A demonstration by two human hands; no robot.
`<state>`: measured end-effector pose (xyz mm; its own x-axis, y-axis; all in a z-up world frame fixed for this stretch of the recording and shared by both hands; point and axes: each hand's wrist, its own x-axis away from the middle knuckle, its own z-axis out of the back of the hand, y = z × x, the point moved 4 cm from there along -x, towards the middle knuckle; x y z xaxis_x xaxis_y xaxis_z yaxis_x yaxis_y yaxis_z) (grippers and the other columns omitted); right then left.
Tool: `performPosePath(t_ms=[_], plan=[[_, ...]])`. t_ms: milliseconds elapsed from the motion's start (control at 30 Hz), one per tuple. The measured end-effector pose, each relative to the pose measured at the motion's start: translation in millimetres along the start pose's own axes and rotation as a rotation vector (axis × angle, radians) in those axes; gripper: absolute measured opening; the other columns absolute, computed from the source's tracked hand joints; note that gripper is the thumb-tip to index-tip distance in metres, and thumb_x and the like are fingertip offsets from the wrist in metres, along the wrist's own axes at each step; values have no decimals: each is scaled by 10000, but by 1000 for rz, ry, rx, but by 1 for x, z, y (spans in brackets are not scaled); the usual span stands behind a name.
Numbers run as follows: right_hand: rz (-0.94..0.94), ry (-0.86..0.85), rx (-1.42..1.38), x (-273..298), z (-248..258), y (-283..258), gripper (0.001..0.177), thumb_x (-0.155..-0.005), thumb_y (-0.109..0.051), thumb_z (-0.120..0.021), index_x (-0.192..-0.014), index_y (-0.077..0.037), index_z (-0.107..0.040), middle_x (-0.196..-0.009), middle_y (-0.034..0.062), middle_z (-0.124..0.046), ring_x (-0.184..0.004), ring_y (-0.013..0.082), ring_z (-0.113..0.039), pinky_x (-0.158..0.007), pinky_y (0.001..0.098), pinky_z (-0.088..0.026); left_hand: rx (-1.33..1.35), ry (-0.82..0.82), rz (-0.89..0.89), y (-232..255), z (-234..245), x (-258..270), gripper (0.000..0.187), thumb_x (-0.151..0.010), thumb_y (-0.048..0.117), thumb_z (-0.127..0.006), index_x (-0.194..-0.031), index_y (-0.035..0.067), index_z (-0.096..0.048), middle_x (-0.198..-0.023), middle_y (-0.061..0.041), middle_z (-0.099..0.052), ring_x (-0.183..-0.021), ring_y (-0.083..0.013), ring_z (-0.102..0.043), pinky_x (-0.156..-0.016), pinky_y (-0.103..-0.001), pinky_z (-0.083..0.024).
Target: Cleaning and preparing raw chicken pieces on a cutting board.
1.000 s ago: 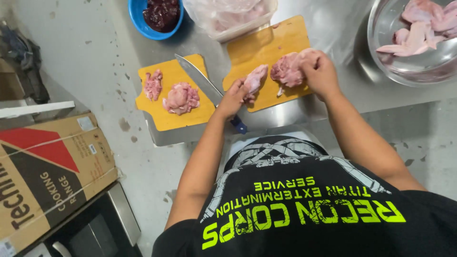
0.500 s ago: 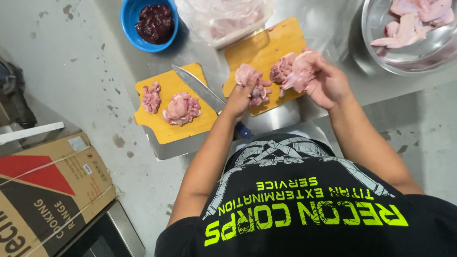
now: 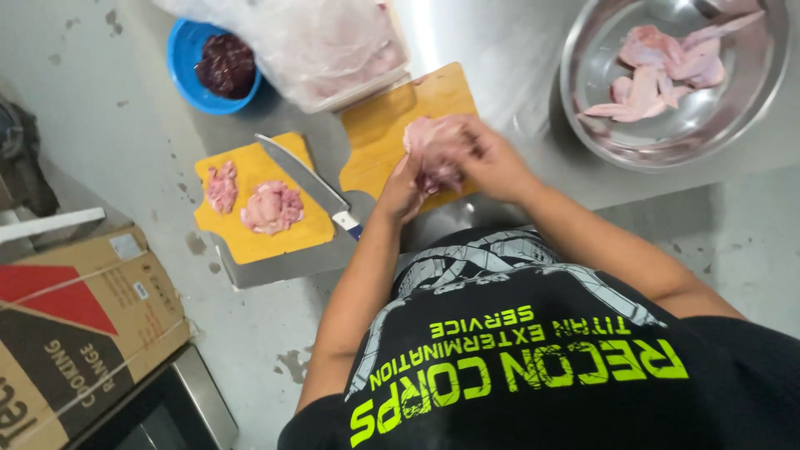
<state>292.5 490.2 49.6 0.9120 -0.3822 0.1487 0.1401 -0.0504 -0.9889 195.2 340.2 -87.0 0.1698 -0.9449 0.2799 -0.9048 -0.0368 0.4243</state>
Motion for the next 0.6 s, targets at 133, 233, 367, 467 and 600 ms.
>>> performPosePath(t_ms=[133, 233, 367, 467, 600], plan=[[374, 1, 442, 0, -11, -64, 445, -980, -92, -684, -1412, -178, -617, -1316, 124, -648, -1235, 274, -671, -1031, 343, -573, -243, -15, -31, 16, -39, 21, 648, -990, 589, -683, -1325, 36, -625, -1079, -50, -665, -807, -109, -568, -736, -275, -520], [423, 89, 764, -5, 2, -82, 546, -825, -272, -811, -1337, -198, -636, -1181, 121, -637, -1080, 330, -607, -934, 405, -525, -205, 123, 2, 37, -69, 29, 629, -899, 500, -810, -1245, 42, -554, -1096, -103, -705, -624, -88, -545, -704, -350, -590], [31, -128, 309, -10, 28, -60, 568, -900, -251, -759, -1412, -98, -564, -1123, 127, -628, -982, 246, -655, -878, 362, -545, -275, 39, -57, 50, -90, 22, 713, -866, 354, -824, -1414, 41, -491, -1166, -83, -677, -912, -159, -692, -764, -291, -569], [-77, 98, 381, 0, 92, -35, 416, -925, -221, -740, -1302, -90, -625, -1104, 115, -654, -938, 221, -676, -831, 342, -565, -297, 165, -93, 46, -68, 18, 614, -903, 245, -769, -1404, 23, -490, -1172, -111, -682, -932, -166, -703, -699, -257, -536], [-204, 546, 929, 50, 217, 10, 383, -980, -259, -777, -1256, -26, -647, -1191, 182, -652, -1059, 362, -639, -916, 477, -526, -342, 570, -102, 43, -14, 25, 476, -895, 134, -683, -1344, 49, -549, -1094, -38, -690, -807, -101, -672, -548, -212, -489]])
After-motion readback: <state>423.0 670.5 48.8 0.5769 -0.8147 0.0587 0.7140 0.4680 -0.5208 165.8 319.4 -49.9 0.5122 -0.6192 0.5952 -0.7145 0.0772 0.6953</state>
